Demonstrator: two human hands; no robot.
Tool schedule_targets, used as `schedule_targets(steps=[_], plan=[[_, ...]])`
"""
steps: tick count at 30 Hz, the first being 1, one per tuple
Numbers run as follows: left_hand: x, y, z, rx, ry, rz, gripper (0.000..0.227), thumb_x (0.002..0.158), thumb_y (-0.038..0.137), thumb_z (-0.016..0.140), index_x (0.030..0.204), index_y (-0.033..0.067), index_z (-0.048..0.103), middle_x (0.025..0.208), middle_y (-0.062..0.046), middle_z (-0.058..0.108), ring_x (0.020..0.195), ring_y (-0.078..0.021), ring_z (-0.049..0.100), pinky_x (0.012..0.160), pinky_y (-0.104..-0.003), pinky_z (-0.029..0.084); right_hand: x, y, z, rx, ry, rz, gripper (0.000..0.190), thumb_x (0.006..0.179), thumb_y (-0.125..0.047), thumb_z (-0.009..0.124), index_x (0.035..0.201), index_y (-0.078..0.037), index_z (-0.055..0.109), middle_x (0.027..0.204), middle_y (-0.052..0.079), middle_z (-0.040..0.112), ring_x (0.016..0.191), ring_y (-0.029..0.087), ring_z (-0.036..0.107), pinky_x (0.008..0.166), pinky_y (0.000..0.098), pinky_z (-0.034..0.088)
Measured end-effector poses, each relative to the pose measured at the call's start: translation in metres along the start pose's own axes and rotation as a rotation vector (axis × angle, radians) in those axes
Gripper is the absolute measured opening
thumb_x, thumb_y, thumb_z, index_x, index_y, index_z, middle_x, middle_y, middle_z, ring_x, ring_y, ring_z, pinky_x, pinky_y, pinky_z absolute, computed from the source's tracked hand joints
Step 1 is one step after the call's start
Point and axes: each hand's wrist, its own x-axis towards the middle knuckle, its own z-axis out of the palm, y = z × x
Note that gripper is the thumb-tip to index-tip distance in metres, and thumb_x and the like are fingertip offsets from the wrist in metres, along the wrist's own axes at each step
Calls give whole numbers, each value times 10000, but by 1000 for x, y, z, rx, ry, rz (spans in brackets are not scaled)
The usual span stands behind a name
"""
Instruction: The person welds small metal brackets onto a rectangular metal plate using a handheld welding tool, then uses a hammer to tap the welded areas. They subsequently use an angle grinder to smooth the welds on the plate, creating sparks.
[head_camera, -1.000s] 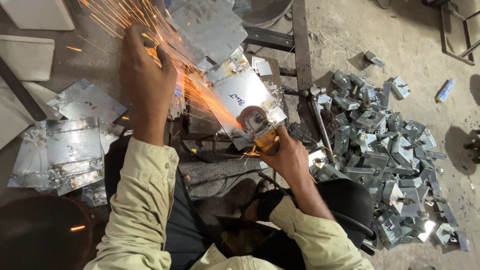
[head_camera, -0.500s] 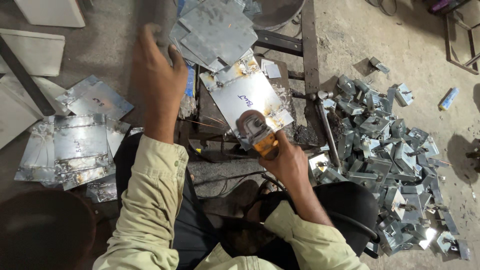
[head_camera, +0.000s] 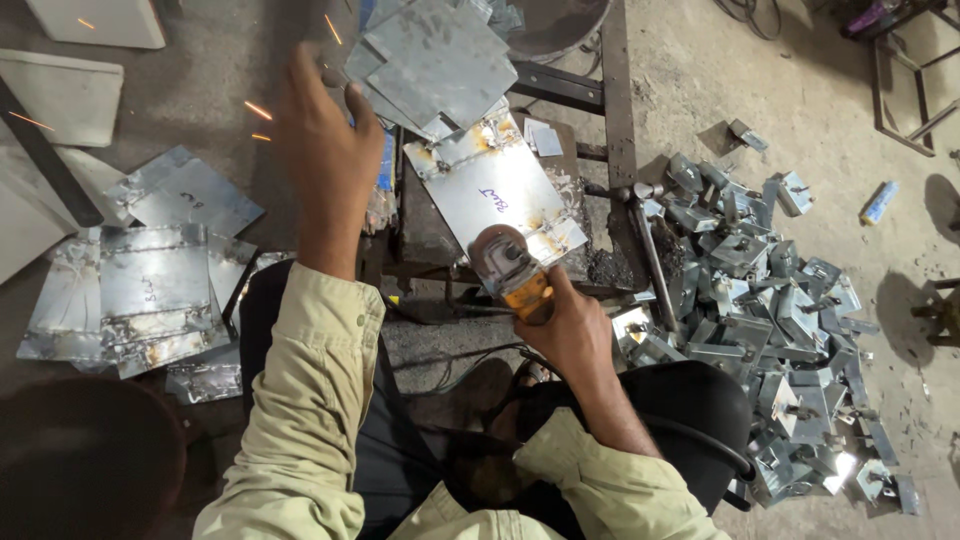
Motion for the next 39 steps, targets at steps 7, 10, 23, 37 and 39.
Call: schedule_targets(steps=[7, 10, 23, 37, 39], plan=[[0, -4, 1, -70, -2, 3, 458, 982, 36, 668, 1375, -12, 438, 1185, -224, 639, 1036, -388, 702, 838, -479, 560, 4, 5, 8, -1, 13, 6, 728, 675, -347, 899, 1268, -101, 556, 876, 156, 770, 737, 334, 769, 656, 449, 619], [-1, -6, 1, -26, -12, -5, 461, 986, 43, 679, 1378, -20, 445, 1201, -242, 637, 1037, -415, 689, 843, -500, 546, 2, 15, 12, -18, -29, -1, 748, 673, -347, 901, 1266, -75, 536, 886, 161, 765, 721, 303, 777, 634, 420, 638], [0, -5, 3, 9, -84, -94, 441, 991, 98, 682, 1364, -13, 474, 1179, -215, 635, 990, -382, 706, 813, -477, 548, -4, 8, 12, 11, 33, -10, 757, 627, -326, 924, 1243, -79, 559, 812, 164, 772, 697, 318, 763, 608, 439, 616], [-1, -5, 6, 31, -42, -31, 495, 964, 89, 704, 1374, -22, 448, 1198, -237, 644, 1041, -430, 688, 840, -502, 538, 4, 16, 20, 85, 24, 42, 721, 671, -309, 906, 1246, -51, 556, 926, 176, 774, 746, 284, 790, 648, 408, 654], [-1, -6, 4, 26, -45, -31, 490, 970, 85, 699, 1376, -24, 447, 1202, -242, 644, 1057, -431, 690, 849, -501, 540, 15, 22, 18, 76, 16, 105, 647, 723, -318, 892, 1210, -48, 562, 989, 162, 768, 771, 264, 799, 625, 390, 669]])
